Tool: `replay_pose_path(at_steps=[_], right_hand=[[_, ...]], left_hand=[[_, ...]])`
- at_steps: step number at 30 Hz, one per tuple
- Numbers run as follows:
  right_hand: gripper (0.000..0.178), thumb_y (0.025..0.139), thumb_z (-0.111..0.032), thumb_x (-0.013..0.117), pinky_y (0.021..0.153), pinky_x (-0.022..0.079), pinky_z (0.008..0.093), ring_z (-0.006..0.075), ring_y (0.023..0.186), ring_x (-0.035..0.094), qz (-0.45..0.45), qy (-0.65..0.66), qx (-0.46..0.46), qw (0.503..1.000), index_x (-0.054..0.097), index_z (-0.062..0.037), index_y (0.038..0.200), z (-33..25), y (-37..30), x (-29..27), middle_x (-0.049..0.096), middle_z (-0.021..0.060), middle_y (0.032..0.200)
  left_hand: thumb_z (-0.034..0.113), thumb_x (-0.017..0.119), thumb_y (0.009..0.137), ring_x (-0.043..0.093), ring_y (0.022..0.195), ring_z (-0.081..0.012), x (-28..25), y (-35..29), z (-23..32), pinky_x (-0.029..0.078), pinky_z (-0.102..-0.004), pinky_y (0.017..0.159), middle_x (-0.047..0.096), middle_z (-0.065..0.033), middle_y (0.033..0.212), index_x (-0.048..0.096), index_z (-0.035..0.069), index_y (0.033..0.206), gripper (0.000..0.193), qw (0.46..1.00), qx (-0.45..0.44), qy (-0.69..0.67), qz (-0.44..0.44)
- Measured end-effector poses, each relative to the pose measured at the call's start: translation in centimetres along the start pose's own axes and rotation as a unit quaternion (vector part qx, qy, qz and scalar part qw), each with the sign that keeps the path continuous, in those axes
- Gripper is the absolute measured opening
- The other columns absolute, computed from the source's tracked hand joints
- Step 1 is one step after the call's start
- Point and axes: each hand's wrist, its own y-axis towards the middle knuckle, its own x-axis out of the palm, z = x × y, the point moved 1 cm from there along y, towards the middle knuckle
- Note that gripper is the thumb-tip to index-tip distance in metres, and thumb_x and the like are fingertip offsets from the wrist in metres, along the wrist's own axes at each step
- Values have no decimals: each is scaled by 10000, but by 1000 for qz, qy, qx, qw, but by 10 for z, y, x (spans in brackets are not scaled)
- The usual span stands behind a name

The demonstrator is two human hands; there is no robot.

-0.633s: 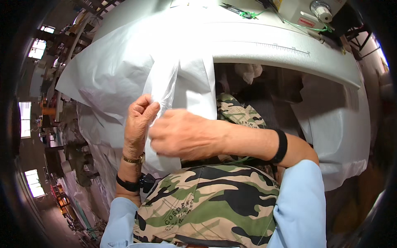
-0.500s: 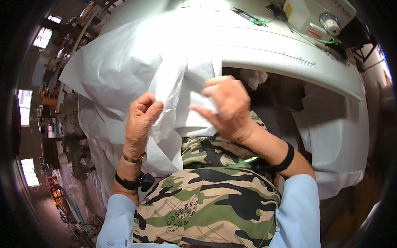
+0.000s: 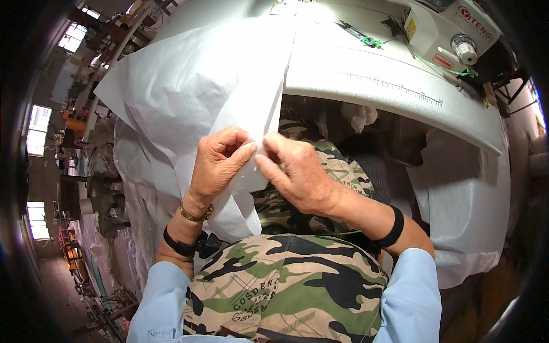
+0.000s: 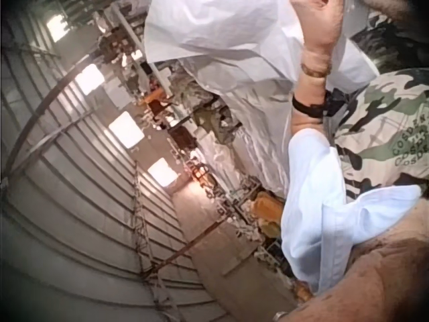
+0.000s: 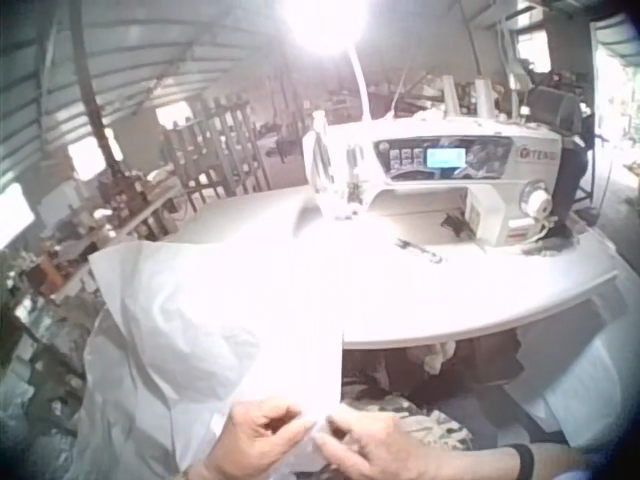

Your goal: Sewing together large sheets of white plastic material using an industrial sewing machine.

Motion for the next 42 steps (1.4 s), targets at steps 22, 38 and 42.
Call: replay_pose_path(at_steps=[22, 38, 42], right_hand=[[184, 871, -103, 621, 745, 517, 370, 278, 789, 634, 182, 44, 90, 978, 596, -6, 1025, 52, 54, 23, 632, 142, 871], [191, 852, -193, 626, 758, 531, 443, 351, 922, 679, -420, -282, -101, 857, 706, -38, 931, 69, 116, 74, 700, 202, 953], [209, 876, -249, 656, 741, 518, 442, 353, 829, 650, -437, -288, -33, 852, 679, -44, 907, 52, 118, -3, 677, 178, 881]], left_hand=[[66, 631, 927, 412, 602, -49, -69, 12, 38, 341, -241, 530, 498, 0, 653, 604, -28, 827, 140, 972, 22, 232, 42], [0, 593, 785, 604, 641, -300, -46, 5, 15, 478, -408, 551, 540, -118, 669, 536, 36, 846, 91, 818, 193, 528, -125], [-2, 629, 785, 608, 655, -308, -31, -13, -32, 462, -403, 557, 561, -135, 711, 583, 15, 918, 141, 859, 129, 495, -6]])
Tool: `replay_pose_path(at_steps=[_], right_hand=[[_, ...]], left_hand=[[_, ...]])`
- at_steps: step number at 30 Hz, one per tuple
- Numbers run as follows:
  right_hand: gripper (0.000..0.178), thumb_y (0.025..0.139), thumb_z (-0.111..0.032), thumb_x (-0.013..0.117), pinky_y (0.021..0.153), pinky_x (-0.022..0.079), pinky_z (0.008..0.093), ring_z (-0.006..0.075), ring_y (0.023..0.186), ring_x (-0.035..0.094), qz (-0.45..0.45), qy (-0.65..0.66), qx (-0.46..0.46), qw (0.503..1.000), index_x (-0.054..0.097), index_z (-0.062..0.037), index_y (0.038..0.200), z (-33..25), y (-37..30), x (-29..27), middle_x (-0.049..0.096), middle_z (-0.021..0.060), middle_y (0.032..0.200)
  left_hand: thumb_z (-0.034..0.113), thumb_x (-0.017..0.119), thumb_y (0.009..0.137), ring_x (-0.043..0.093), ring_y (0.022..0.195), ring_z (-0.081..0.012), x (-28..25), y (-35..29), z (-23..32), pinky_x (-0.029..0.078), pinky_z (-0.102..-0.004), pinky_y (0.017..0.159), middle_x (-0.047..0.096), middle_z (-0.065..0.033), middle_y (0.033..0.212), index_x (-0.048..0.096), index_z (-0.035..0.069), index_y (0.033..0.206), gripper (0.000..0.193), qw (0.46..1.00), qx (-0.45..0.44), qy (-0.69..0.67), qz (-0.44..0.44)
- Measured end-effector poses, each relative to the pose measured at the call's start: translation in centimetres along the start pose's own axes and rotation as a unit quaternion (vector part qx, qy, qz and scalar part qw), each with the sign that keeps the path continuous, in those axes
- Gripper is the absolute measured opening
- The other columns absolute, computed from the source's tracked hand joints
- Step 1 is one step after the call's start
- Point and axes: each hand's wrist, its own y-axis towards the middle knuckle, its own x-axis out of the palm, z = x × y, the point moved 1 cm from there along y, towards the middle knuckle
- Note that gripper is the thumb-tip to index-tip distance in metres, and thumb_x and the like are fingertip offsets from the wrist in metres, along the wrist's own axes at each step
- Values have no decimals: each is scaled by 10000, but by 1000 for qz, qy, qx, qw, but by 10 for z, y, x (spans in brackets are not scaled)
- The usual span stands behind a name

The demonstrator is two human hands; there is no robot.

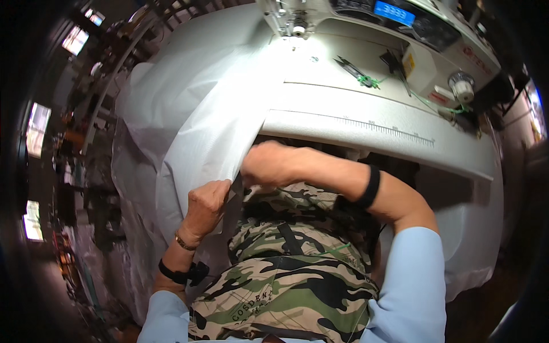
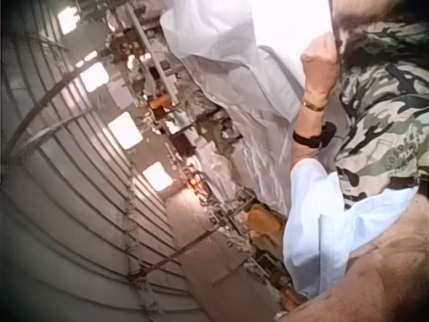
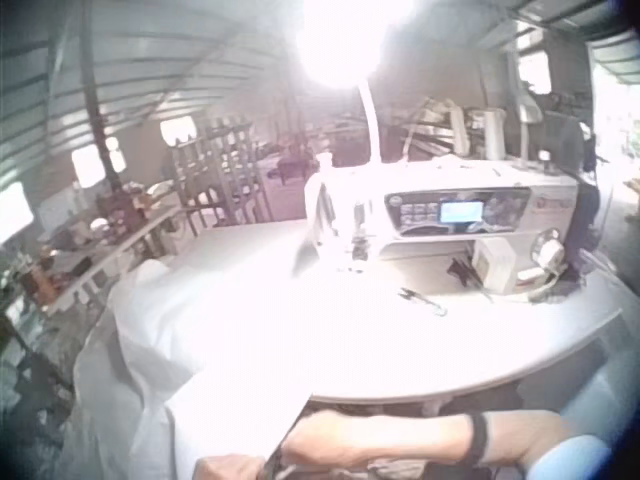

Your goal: Sewing together large sheets of white plastic material using an industrial sewing machine.

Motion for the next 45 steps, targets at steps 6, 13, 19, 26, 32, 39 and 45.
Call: replay_pose_path(at_steps=[6, 13, 19, 26, 32, 39, 45], right_hand=[[107, 873, -176, 683, 967, 395, 400, 216, 1009, 551, 259, -108, -74, 957, 629, -95, 918, 37, -13, -58, 627, 38, 909], [135, 893, -225, 679, 945, 373, 403, 217, 911, 548, 252, -21, -83, 964, 627, -101, 889, 50, -13, -57, 616, 30, 854], [190, 891, -293, 686, 898, 409, 385, 222, 943, 560, 246, -25, -112, 962, 658, -115, 952, 50, -14, -60, 631, 27, 933], [190, 861, -265, 717, 838, 437, 381, 241, 964, 564, 235, -89, -138, 958, 649, -113, 952, 53, -15, -61, 607, 47, 975], [210, 843, -259, 731, 761, 432, 376, 244, 863, 553, 245, -141, -145, 948, 591, -106, 871, 62, -7, -66, 573, 46, 877], [246, 834, -336, 732, 747, 429, 357, 215, 799, 572, 261, -139, -138, 945, 609, -124, 848, 78, -2, -78, 591, 22, 816], [273, 830, -383, 721, 773, 431, 342, 179, 782, 588, 272, -107, -113, 950, 659, -117, 829, 91, -5, -87, 634, 2, 796]], left_hand=[[-4, 660, 838, 608, 648, -244, 9, -4, 11, 463, -312, 585, 605, -132, 749, 649, -37, 909, 80, 967, -128, -195, 105], [10, 636, 922, 499, 660, -13, 11, -15, 16, 400, -167, 571, 656, 1, 849, 670, -12, 1202, 283, 803, -335, -486, 84], [-3, 631, 919, 415, 604, -12, 10, -14, 26, 363, -155, 542, 566, 19, 862, 632, 7, 1282, 362, 811, -285, -491, 141], [55, 758, 828, 458, 562, -90, 11, 3, 28, 397, -257, 523, 546, -30, 780, 672, 12, 1154, 340, 915, -240, -248, 208], [58, 760, 825, 512, 575, -136, 13, 11, 21, 401, -281, 524, 607, -65, 781, 703, 2, 947, 145, 910, -230, -235, 252], [19, 730, 835, 538, 591, -150, 2, 12, 15, 428, -303, 536, 587, -61, 758, 708, 0, 923, 93, 917, -219, -202, 265], [-34, 702, 838, 545, 607, -155, 4, 10, 10, 433, -291, 549, 568, -70, 739, 711, -4, 992, 156, 925, -196, -200, 258]])
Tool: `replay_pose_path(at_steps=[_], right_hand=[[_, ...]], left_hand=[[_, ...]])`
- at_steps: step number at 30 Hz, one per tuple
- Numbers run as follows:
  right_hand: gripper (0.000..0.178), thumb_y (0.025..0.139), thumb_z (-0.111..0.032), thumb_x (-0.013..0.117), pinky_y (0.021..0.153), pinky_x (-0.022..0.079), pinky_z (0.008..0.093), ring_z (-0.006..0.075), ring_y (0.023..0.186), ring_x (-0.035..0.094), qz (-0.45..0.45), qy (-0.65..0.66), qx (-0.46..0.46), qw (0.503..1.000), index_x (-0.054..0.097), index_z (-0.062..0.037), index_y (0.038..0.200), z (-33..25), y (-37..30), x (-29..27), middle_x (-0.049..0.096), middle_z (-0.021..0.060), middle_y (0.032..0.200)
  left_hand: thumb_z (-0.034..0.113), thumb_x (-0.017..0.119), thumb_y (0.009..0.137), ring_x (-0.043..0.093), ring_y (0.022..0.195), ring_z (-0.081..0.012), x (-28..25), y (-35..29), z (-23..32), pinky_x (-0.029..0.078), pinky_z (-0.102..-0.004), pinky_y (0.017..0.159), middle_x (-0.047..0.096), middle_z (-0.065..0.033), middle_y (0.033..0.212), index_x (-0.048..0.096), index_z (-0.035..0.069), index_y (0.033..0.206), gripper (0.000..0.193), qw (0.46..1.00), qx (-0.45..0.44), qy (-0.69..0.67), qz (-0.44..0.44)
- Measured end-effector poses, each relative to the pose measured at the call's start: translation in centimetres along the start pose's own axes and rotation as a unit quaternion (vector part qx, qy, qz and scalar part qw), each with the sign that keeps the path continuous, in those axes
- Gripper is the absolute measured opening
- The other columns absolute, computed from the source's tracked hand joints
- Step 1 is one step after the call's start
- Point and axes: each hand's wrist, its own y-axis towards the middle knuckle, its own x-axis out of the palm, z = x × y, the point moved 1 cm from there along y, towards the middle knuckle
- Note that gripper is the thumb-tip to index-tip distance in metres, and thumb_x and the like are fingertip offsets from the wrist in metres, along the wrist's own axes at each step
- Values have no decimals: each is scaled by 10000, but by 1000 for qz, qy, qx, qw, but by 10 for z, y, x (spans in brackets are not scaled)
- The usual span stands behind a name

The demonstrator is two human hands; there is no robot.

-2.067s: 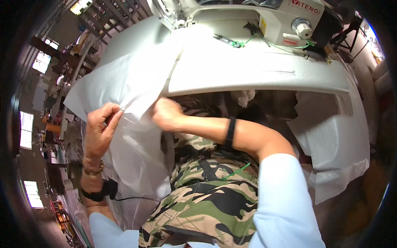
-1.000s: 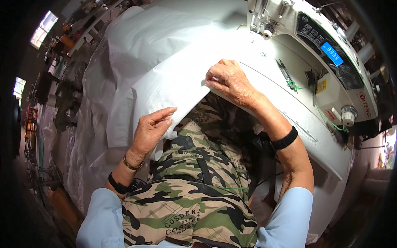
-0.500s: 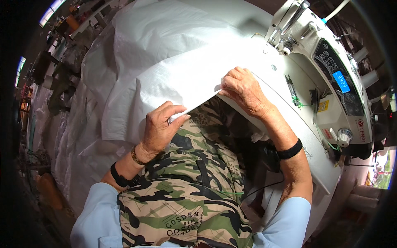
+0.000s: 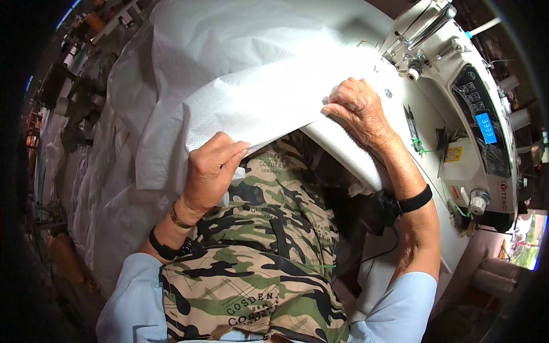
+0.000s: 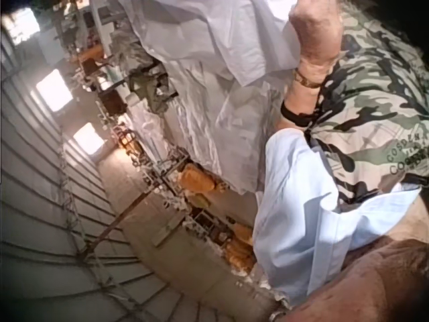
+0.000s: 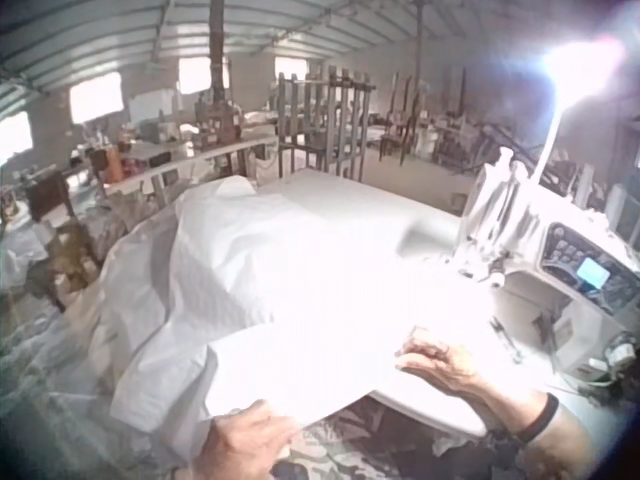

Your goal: Sewing together large sheets of white plastic material using an industrial sewing machine.

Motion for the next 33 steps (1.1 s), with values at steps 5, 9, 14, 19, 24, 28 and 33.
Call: replay_pose_path(at_steps=[5, 9, 14, 19, 24, 28, 33], right_hand=[[296, 862, -366, 704, 849, 410, 345, 177, 788, 570, -17, 10, 54, 998, 656, -77, 819, 16, 2, -5, 630, 17, 781], [314, 877, -416, 681, 880, 407, 367, 173, 781, 599, 0, -25, 50, 998, 693, -102, 872, 28, 3, -9, 663, 13, 789], [287, 884, -355, 700, 847, 441, 360, 216, 823, 616, -4, -11, 92, 996, 661, -73, 916, 38, 1, -10, 663, 57, 841], [275, 874, -264, 720, 805, 510, 391, 259, 891, 622, 57, -138, 111, 983, 620, -43, 1004, 32, 5, -10, 642, 109, 934], [315, 883, -258, 694, 866, 485, 438, 308, 985, 616, 85, -218, 214, 948, 587, -35, 1078, -4, -18, 4, 625, 137, 1006], [375, 915, -335, 637, 932, 424, 457, 334, 1086, 579, 92, -186, 243, 947, 603, -3, 1088, -16, -35, 10, 643, 174, 1089], [476, 929, -369, 613, 989, 389, 456, 351, 1173, 547, 80, -185, 232, 951, 585, 13, 1212, -11, -33, 8, 611, 224, 1254]], left_hand=[[-43, 654, 877, 512, 605, -139, 0, -4, -7, 415, -272, 557, 558, -81, 726, 702, 10, 1113, 247, 998, -21, -61, -24], [-20, 614, 908, 513, 608, -137, -1, -4, -10, 415, -272, 559, 576, -87, 745, 689, 4, 1119, 225, 993, -59, -47, -94], [62, 608, 917, 657, 719, -284, 0, 2, -9, 524, -373, 674, 679, -142, 919, 658, 11, 1113, 209, 970, -64, -89, -219], [2, 594, 840, 567, 627, -228, 22, 3, 1, 458, -329, 593, 621, -137, 803, 674, -10, 1067, 241, 950, -4, -178, -255], [16, 598, 743, 576, 584, -284, 46, 2, 10, 461, -369, 557, 602, -126, 742, 660, -6, 924, 192, 962, 86, -119, -232], [39, 609, 728, 546, 532, -272, 53, 7, 10, 438, -377, 514, 522, -100, 662, 638, 35, 793, 71, 964, 134, -50, -223], [34, 615, 711, 537, 524, -281, 58, 27, 9, 428, -387, 500, 475, -101, 633, 605, 43, 719, 16, 963, 176, -15, -204]])
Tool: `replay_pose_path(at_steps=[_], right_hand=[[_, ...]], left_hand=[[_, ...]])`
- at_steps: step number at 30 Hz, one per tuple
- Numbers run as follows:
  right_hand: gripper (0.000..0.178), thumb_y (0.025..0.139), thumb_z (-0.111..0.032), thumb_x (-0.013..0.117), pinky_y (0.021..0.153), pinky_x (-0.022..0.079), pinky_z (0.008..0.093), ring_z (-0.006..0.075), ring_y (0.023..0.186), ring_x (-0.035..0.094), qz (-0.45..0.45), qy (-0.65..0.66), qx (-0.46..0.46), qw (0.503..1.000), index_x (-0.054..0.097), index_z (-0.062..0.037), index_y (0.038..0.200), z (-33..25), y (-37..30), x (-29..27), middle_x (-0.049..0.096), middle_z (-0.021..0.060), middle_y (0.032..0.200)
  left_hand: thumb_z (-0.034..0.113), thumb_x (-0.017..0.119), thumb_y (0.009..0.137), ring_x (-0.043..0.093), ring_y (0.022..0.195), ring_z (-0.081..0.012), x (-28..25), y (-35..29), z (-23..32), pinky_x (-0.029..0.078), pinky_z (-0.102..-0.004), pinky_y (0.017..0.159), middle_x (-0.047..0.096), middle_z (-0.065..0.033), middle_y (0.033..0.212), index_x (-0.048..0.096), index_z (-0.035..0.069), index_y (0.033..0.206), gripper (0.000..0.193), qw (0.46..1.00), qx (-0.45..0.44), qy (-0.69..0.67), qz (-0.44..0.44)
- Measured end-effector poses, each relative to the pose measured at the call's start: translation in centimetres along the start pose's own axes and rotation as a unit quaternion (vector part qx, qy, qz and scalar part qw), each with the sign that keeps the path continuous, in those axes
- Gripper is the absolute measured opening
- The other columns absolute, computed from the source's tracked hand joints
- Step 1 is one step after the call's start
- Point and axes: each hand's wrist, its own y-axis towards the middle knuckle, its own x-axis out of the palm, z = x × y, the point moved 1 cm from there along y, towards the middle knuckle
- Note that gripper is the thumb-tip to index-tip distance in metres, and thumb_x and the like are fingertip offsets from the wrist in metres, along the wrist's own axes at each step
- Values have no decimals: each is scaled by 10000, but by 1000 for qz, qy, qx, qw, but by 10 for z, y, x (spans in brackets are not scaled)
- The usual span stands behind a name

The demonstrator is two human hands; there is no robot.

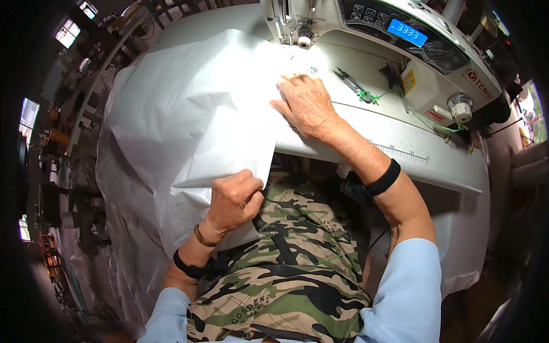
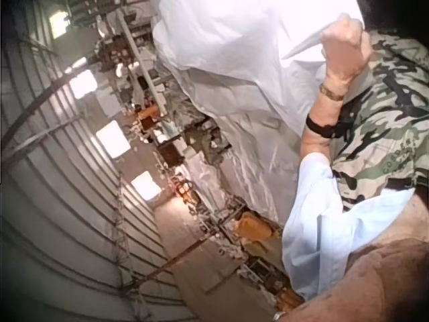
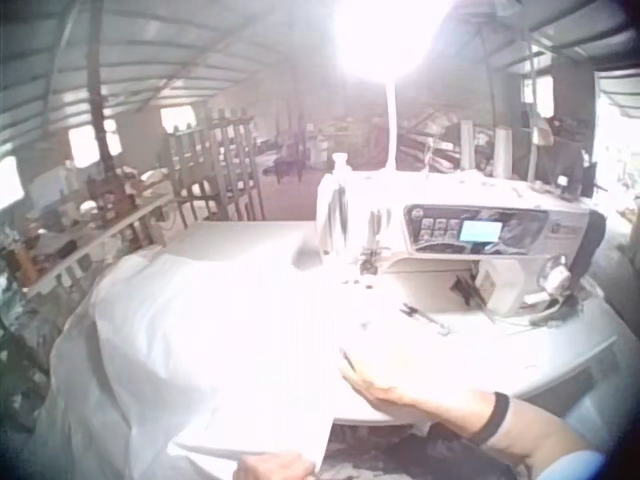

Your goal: Sewing together large sheets of white plastic material using an industrial sewing machine.

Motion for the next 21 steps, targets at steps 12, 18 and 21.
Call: replay_pose_path(at_steps=[12, 18, 21], right_hand=[[438, 938, -338, 567, 978, 370, 454, 347, 1148, 544, 12, 33, 17, 999, 589, 21, 1188, 4, 2, -2, 620, 220, 1193], [292, 935, -197, 535, 939, 390, 448, 332, 1093, 554, 32, 65, 37, 997, 611, 3, 1134, 7, 3, -1, 632, 182, 1110], [267, 926, -153, 531, 934, 397, 441, 324, 1076, 558, 27, 66, 60, 996, 617, -1, 1128, 10, 6, 0, 636, 167, 1086]], left_hand=[[64, 589, 728, 580, 536, -330, 7, 102, -25, 493, -405, 540, 567, -148, 628, 611, -5, 636, 117, 996, 31, 79, -2], [83, 570, 704, 614, 599, -386, 16, 158, -52, 519, -452, 609, 607, -196, 638, 633, -18, 636, 137, 994, 11, 106, -16], [89, 575, 709, 619, 586, -375, 21, 179, -64, 525, -436, 619, 623, -209, 636, 655, -29, 653, 153, 992, -12, 125, -18]])
